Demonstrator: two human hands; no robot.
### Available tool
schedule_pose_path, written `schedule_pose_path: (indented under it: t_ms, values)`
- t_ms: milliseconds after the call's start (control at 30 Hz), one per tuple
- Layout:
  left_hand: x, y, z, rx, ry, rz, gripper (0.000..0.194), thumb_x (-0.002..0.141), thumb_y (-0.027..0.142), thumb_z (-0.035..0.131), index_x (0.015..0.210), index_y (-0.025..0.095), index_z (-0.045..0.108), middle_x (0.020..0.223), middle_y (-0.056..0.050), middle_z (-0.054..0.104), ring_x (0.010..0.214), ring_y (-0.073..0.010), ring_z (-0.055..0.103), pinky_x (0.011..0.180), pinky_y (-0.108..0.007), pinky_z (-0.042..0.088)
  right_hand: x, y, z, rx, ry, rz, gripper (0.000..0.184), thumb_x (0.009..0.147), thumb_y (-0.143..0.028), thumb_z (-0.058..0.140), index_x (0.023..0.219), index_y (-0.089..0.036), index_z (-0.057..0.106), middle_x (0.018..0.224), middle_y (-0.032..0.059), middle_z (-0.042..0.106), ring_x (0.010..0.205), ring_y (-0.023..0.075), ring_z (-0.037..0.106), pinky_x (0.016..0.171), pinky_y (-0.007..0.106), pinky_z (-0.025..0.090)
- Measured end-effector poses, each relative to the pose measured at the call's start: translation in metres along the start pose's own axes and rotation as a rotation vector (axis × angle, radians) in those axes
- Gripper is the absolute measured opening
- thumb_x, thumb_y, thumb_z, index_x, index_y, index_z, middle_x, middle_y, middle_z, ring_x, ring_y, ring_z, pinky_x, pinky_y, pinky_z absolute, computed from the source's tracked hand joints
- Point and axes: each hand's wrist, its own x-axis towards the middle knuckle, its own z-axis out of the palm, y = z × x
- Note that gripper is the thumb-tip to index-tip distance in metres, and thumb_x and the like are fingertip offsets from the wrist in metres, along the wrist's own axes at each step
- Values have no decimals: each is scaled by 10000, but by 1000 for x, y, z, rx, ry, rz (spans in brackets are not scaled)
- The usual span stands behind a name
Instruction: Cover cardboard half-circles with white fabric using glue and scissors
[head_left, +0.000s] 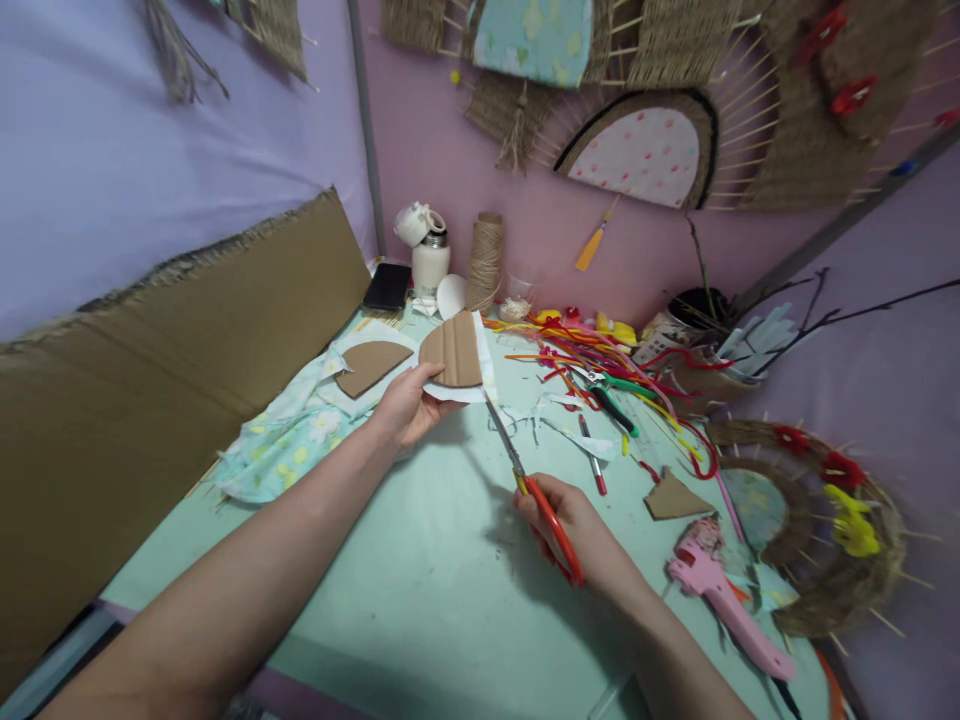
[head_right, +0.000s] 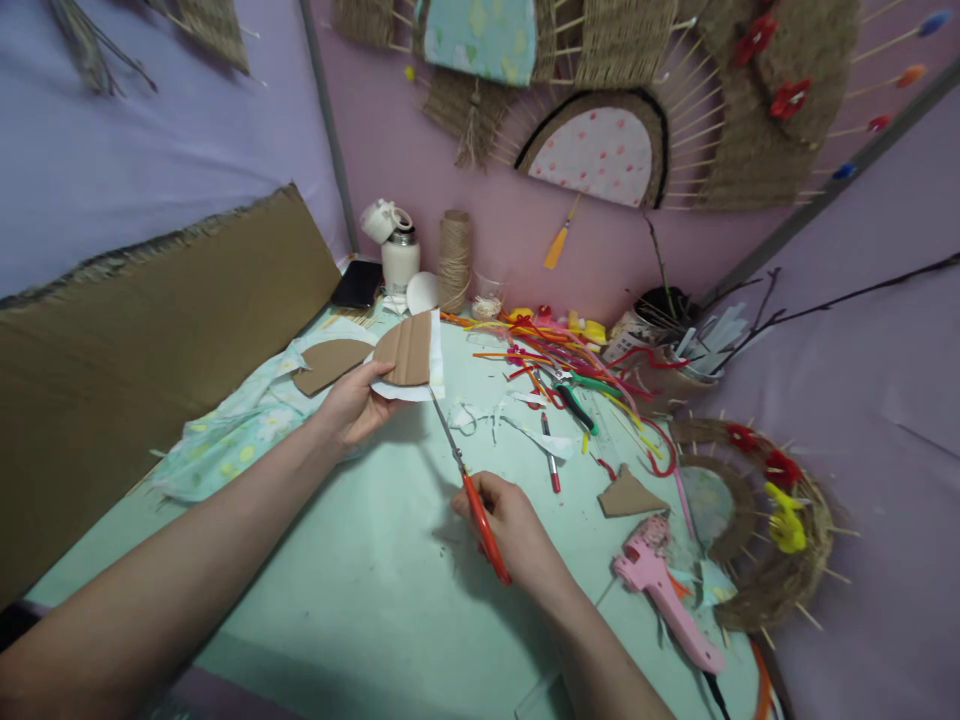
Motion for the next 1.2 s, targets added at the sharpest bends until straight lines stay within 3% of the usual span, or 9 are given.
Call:
schedule_pose_path:
  t_ms: [433,700,1200]
  values:
    - [0,0,0,5,-10,9,333,805,78,502,1134,110,544,874,-85,705,812,-211,697,689,-375,610,2,4,0,-14,46,16,304,733,-412,661,640,-207,458,459,-85,421,351,73,399,347,182,279]
    - [2,-1,-2,20,12,41,309,796,73,520,1103,101,544,825,-65,696,694,-185,683,563,-326,606,4,5,-2,-99,59,-22,331,726,-449,649,629,-205,449,460,-83,385,381,74,365,370,195,262]
    - [-1,4,3,4,58,100,296,814,40,495,1097,101,556,801,-51,689,657,-169,675,561,-311,604,5,5,-2,-136,62,-32,334,727,-469,630,644,-201,448,480,-76,390,410,77,354,404,207,253]
